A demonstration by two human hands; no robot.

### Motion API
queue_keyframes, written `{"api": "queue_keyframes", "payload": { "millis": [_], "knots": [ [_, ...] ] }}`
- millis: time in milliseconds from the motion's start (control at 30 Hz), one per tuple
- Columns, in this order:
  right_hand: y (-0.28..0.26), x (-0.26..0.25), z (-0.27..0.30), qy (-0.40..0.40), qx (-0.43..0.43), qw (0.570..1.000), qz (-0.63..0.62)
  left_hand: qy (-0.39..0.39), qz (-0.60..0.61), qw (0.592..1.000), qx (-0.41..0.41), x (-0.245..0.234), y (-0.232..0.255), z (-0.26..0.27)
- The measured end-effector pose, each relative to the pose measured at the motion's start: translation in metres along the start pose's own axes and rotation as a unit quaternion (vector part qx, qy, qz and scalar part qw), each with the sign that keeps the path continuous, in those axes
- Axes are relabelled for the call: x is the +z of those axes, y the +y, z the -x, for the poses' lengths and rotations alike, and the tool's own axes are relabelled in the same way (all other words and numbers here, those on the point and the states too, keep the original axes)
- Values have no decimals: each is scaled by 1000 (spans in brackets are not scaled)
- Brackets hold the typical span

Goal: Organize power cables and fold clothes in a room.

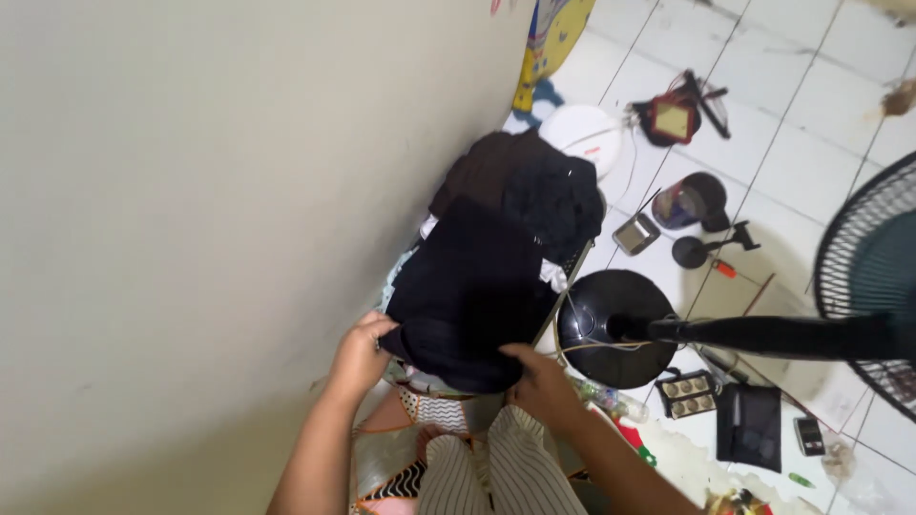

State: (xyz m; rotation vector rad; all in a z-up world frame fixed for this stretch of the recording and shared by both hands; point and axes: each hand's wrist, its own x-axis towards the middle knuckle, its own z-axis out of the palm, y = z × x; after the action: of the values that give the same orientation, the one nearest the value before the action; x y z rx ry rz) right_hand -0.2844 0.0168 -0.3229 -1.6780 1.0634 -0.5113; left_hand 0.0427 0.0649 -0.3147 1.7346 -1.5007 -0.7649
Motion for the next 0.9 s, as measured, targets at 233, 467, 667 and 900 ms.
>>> {"api": "queue_keyframes", "payload": {
  "millis": [233, 467, 667, 900],
  "knots": [
    [106, 56, -29, -73, 207, 976, -16, 7, 7, 998, -61, 64, -96, -18],
    [80, 35, -137, 197, 78, 963, 166, 26, -125, 984, -124, 135, -58, -117],
    [157, 87, -162, 2, 20, 896, 443, -117, -208, 949, -207, 232, -119, -88],
    [193, 93, -165, 8, 41, 886, 461, 118, -111, 983, -87, 234, -197, -57]
  ]
}}
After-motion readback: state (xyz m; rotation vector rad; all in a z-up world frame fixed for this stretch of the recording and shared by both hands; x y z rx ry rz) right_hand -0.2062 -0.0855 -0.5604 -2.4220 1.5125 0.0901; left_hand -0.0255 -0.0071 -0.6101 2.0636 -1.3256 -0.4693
